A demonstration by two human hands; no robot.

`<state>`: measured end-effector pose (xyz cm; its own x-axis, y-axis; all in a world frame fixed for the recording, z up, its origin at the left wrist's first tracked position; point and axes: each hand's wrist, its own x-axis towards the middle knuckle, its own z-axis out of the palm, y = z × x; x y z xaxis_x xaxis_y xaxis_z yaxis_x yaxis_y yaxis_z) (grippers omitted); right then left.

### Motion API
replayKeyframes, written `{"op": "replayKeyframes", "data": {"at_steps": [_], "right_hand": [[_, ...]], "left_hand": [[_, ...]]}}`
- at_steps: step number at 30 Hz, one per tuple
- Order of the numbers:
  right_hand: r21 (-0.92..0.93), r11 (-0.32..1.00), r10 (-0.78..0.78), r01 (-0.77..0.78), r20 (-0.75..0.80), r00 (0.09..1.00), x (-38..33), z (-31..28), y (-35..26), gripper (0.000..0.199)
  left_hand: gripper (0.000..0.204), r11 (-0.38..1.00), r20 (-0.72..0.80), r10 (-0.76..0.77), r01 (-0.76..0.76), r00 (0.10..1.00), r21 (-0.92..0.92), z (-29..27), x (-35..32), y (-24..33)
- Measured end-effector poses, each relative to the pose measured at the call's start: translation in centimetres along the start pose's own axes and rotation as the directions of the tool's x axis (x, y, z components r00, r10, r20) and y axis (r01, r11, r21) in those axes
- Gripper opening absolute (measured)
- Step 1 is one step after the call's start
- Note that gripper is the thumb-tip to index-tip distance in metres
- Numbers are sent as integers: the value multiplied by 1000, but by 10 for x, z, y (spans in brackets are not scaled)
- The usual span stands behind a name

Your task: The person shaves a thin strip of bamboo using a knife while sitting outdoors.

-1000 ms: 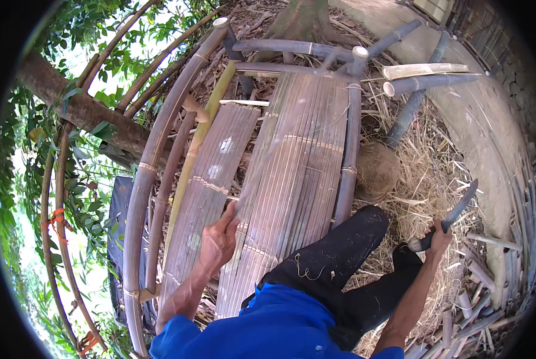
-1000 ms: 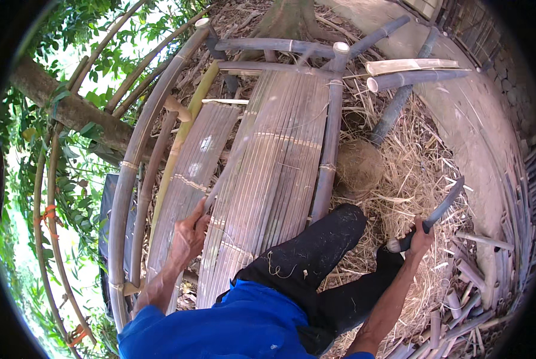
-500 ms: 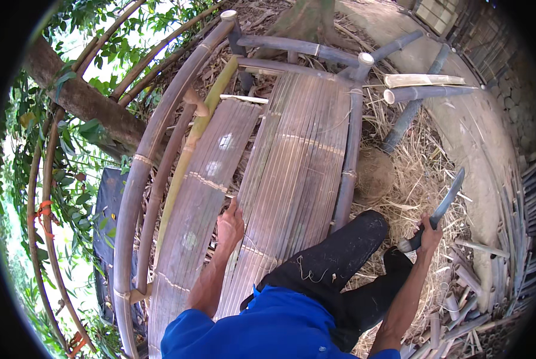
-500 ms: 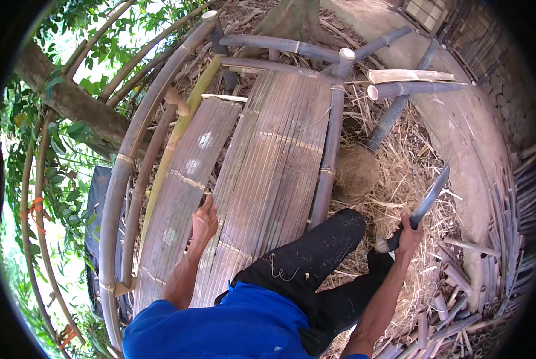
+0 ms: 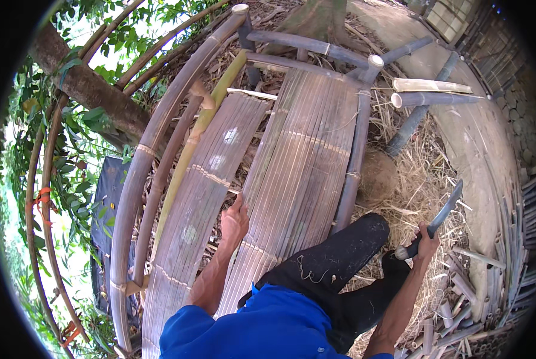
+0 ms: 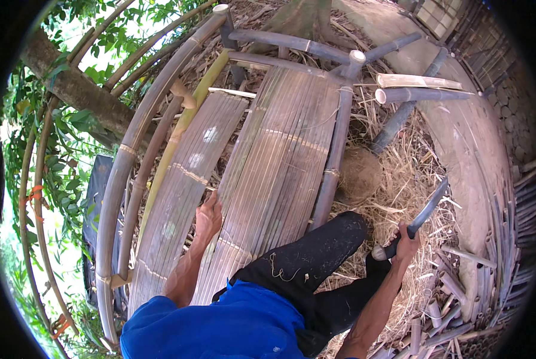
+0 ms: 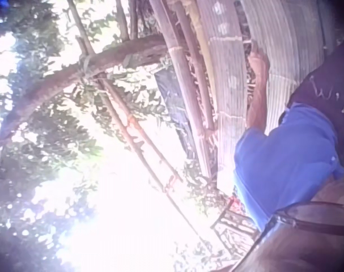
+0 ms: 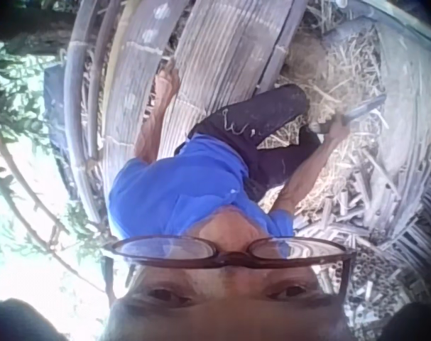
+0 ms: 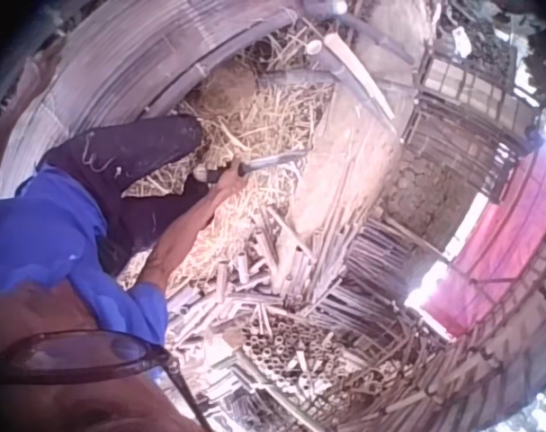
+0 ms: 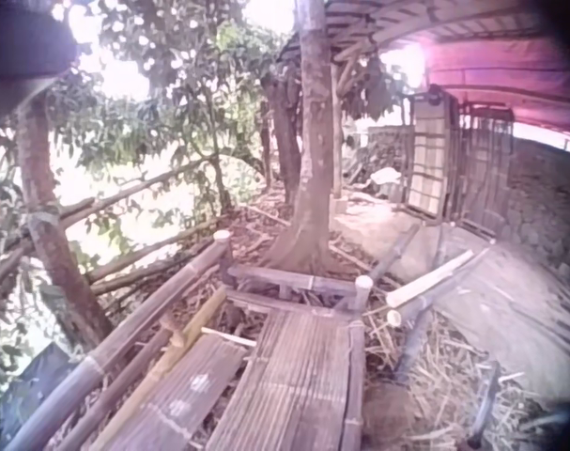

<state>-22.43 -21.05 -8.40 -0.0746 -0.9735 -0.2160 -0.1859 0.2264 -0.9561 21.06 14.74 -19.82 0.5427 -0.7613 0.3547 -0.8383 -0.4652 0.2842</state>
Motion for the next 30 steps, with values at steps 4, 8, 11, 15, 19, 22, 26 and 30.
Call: {"op": "replayKeyframes", "data": {"at_steps": [4,8,11,15,19,22,26,30], "right_hand": [[-31,1000,-6,5,-21,1000,9,-7,9,27],[7,999,-35,36,-33,999,12,-6,14,28],[9,1000,-16,16,-20,1000,12,-5,12,27],[-9,1000,14,-15,-13,1000,11,1,14,24],[-34,999,13,-14,-14,1000,15,-9,19,22],[-1,1000,30,-30,12,999,10,-9,21,20],[-18,998,58,-58,23,998,7,-10,19,18],[-20,999,39,-38,30,999,15,-16,25,15]], "left_hand": [[38,896,233,-357,402,905,-188,-33,23,37],[35,838,110,-392,404,913,-366,-52,37,42],[34,712,200,-485,517,852,-475,-57,44,39],[39,696,317,-495,587,809,-413,-31,61,6],[42,845,314,-474,526,822,-100,-4,67,7],[41,944,57,-326,328,944,-24,30,46,-15],[37,945,-88,-310,296,947,-141,55,40,-12],[29,866,-170,-430,352,886,-356,56,37,-12]]}}
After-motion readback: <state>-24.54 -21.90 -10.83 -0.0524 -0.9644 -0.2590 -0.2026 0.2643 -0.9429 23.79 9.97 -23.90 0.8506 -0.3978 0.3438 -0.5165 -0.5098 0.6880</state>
